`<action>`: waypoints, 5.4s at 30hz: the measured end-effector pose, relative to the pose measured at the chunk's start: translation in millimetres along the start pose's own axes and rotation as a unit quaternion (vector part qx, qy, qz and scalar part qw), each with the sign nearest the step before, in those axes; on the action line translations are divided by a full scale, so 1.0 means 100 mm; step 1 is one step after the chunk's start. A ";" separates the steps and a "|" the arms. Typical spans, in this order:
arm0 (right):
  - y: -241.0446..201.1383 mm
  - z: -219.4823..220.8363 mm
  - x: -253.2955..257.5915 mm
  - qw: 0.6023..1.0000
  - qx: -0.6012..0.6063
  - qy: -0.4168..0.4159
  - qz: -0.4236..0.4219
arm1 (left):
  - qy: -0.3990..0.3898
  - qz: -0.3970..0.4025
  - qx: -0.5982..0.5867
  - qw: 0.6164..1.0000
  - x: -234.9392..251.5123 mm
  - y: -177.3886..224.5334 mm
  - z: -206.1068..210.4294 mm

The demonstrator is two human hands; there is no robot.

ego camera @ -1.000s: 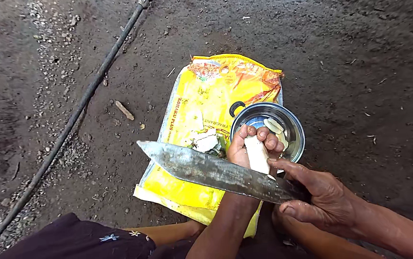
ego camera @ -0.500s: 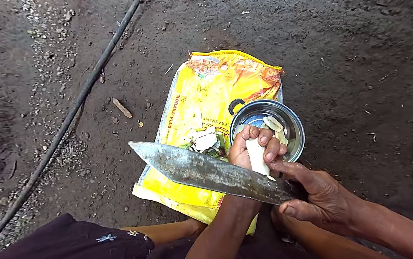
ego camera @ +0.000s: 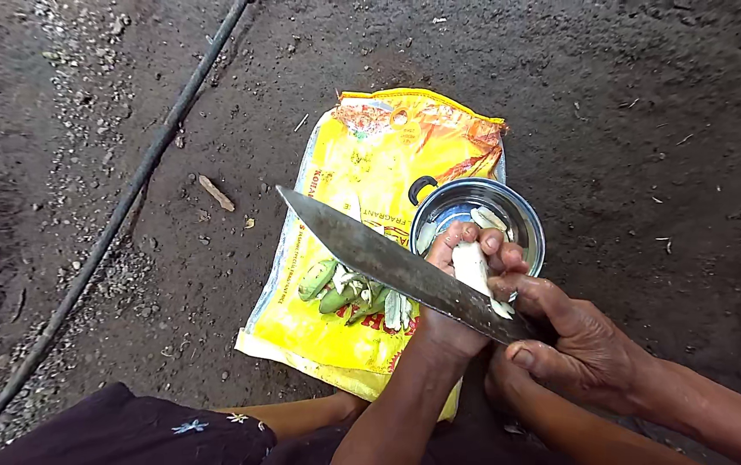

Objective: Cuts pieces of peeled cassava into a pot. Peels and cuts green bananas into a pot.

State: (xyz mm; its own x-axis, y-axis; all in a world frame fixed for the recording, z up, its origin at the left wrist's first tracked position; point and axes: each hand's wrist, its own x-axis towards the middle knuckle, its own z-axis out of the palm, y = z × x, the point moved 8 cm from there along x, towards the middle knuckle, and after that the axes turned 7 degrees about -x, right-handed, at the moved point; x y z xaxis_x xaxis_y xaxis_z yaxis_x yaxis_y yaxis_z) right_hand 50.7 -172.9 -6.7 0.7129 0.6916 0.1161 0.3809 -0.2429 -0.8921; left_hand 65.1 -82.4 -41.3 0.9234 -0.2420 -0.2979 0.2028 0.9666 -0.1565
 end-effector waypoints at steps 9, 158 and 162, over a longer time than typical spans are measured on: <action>0.20 -0.07 -0.12 0.996 0.013 0.003 0.093 | 0.103 0.189 0.348 0.913 0.25 0.36 -0.32; 0.57 2.25 1.23 0.915 0.348 0.075 0.192 | 0.149 -0.127 0.780 0.595 -0.89 2.62 -0.65; 0.59 2.26 1.21 0.912 0.346 0.077 0.207 | 0.155 -0.103 0.789 0.586 -0.91 2.59 -0.66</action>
State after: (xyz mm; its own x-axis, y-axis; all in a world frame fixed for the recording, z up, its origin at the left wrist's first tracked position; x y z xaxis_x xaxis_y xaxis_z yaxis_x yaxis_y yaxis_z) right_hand 26.8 50.0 -143.9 0.8056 0.5220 -0.2802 -0.3636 0.0621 -0.9295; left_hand 11.8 184.6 -116.4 0.7726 -0.1344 -0.6205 0.5737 -0.2707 0.7730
